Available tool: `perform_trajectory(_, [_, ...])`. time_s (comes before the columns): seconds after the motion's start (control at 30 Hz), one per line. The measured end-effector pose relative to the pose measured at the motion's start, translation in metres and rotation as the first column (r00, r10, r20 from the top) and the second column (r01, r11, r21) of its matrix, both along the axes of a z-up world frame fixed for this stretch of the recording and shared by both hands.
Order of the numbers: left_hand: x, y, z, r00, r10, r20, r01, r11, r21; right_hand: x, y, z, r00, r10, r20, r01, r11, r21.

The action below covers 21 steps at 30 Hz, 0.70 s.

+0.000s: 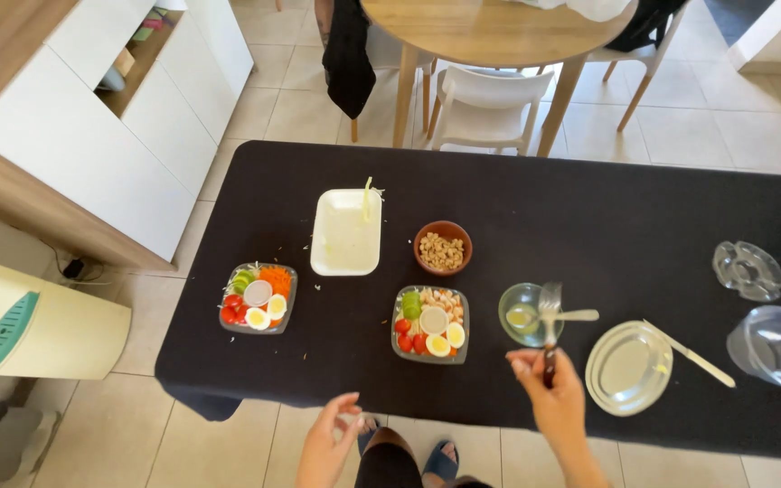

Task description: The person slices hard-boiled eggs on a plate and arranges them into two glass meal prep containers alongside sliced tomatoes, cucumbers, shredded carrots, and shredded cabbage. They then use a fork to add pieces of cooked chicken from a bowl into the containers.

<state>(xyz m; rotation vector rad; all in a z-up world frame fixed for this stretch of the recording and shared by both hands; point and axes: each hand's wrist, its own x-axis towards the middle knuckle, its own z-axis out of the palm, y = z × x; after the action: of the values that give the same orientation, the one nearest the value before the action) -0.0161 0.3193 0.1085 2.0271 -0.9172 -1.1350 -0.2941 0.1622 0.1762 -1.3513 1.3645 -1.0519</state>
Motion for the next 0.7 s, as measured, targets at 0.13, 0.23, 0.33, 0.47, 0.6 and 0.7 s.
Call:
perform_trajectory(0.13, [0.009,0.0,0.051,1.0,0.009,-0.01,-0.01,0.989,-0.148,-0.008,0.014,0.068,0.971,0.011,0.238,0.01,0.996,-0.085])
perform_trajectory(0.23, [0.027,-0.003,0.067,1.0,-0.011,-0.027,0.008,0.993,-0.12,-0.01,0.026,0.105,0.975,-0.101,0.2,0.143,0.968,-0.208])
perform_trajectory(0.33, [0.04,0.012,0.063,0.997,-0.077,-0.033,0.064,0.956,-0.285,-0.008,0.046,0.108,0.964,-0.15,0.221,0.209,0.939,-0.274])
perform_trajectory(0.47, [0.054,0.011,0.073,0.995,-0.035,-0.096,0.017,0.982,-0.189,0.009,0.063,0.073,0.983,-0.137,0.124,0.16,0.967,-0.197])
perform_trajectory(0.6, [0.059,0.004,0.013,0.965,-0.01,-0.261,-0.022,0.993,-0.119,0.027,0.077,0.001,0.963,-0.239,0.123,0.233,0.97,0.067])
perform_trajectory(0.7, [0.044,-0.02,-0.027,0.883,-0.06,-0.466,0.001,0.992,-0.125,0.044,0.077,-0.036,0.968,-0.24,0.068,0.223,0.954,0.199])
